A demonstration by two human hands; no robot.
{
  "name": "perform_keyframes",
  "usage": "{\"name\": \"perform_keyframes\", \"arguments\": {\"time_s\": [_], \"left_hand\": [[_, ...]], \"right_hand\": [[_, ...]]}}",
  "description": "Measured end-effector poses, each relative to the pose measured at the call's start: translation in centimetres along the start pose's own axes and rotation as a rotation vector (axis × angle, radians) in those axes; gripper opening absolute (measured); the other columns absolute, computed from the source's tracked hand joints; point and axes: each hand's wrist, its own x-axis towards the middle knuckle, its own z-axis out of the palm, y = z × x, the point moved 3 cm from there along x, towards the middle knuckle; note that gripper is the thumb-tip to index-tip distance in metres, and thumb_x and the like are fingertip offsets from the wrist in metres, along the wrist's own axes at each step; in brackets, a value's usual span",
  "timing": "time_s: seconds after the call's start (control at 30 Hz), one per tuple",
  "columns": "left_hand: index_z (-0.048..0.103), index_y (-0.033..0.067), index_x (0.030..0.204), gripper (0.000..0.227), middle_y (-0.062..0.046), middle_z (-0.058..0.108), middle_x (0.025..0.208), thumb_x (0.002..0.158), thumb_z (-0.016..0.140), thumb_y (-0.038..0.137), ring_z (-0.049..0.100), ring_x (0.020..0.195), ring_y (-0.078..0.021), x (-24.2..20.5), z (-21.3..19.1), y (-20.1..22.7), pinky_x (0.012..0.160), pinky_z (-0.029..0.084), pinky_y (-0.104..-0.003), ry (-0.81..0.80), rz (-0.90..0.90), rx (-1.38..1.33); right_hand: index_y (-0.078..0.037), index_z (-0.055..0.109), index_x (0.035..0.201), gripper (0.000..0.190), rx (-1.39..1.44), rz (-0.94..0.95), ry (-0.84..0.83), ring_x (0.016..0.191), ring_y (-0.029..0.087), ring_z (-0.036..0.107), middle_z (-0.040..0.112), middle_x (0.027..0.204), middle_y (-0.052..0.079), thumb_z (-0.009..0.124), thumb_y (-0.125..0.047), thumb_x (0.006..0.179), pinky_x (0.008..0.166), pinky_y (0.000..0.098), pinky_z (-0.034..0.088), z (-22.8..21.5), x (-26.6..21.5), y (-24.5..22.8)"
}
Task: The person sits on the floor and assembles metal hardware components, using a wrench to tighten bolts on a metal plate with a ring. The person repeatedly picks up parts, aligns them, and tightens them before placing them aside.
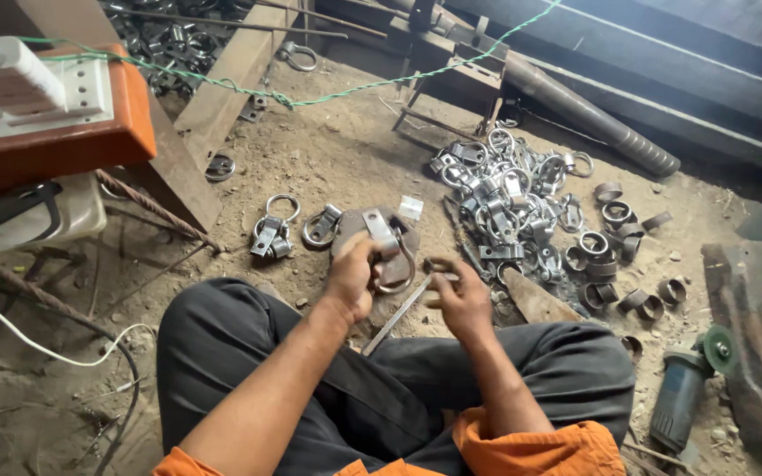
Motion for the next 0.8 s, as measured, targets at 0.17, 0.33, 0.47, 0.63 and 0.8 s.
{"name": "perform_keyframes", "arguments": {"time_s": [0.17, 0.33, 0.47, 0.63, 0.8], "left_hand": [[0.067, 0.0077, 0.109, 0.019, -0.001, 0.064, 0.085, 0.092, 0.067, 0.017, 0.048, 0.057, -0.0040, 1.2, -1.5, 3.1, 0.047, 0.036, -0.019, -0.021, 0.209, -0.048], [0.064, 0.0093, 0.098, 0.012, -0.001, 0.066, 0.081, 0.092, 0.071, 0.017, 0.047, 0.054, -0.0049, 2.5, -2.5, 3.3, 0.047, 0.035, -0.020, -0.078, 0.251, -0.153], [0.065, 0.0088, 0.094, 0.011, -0.004, 0.070, 0.083, 0.094, 0.072, 0.017, 0.047, 0.055, -0.0052, 2.7, -2.8, 3.4, 0.048, 0.036, -0.020, -0.102, 0.263, -0.191], [0.065, 0.0068, 0.093, 0.015, -0.005, 0.070, 0.085, 0.096, 0.074, 0.018, 0.048, 0.056, -0.0053, 2.8, -3.0, 3.8, 0.049, 0.037, -0.019, -0.103, 0.289, -0.211], [0.064, 0.0066, 0.097, 0.012, -0.006, 0.070, 0.085, 0.094, 0.073, 0.015, 0.049, 0.057, -0.0058, 2.6, -2.7, 4.6, 0.047, 0.036, -0.019, -0.058, 0.325, -0.186]], "right_hand": [[-0.019, 0.071, 0.126, 0.036, -0.668, -0.023, -0.200, 0.097, 0.028, 0.075, 0.076, 0.103, 0.015, 0.069, -0.034, 0.093, 0.082, 0.0408, 0.059, 1.9, 0.2, 3.8], [-0.015, 0.070, 0.123, 0.046, -1.006, -0.035, -0.391, 0.106, 0.040, 0.066, 0.071, 0.108, 0.021, 0.060, -0.053, 0.100, 0.088, 0.0518, 0.052, 6.7, -0.2, 7.6], [-0.014, 0.080, 0.109, 0.044, -0.820, 0.051, -0.294, 0.092, 0.035, 0.074, 0.076, 0.092, 0.019, 0.065, -0.052, 0.093, 0.084, 0.0450, 0.057, 6.5, 1.7, 9.3], [-0.011, 0.082, 0.096, 0.043, -0.777, 0.095, -0.198, 0.077, 0.028, 0.077, 0.078, 0.078, 0.014, 0.071, -0.051, 0.086, 0.078, 0.0412, 0.059, 3.6, 2.2, 7.2], [-0.012, 0.080, 0.097, 0.043, -1.012, 0.276, -0.317, 0.078, 0.027, 0.077, 0.078, 0.079, 0.015, 0.065, -0.052, 0.093, 0.078, 0.0398, 0.058, -2.6, 1.4, 1.5]]}}
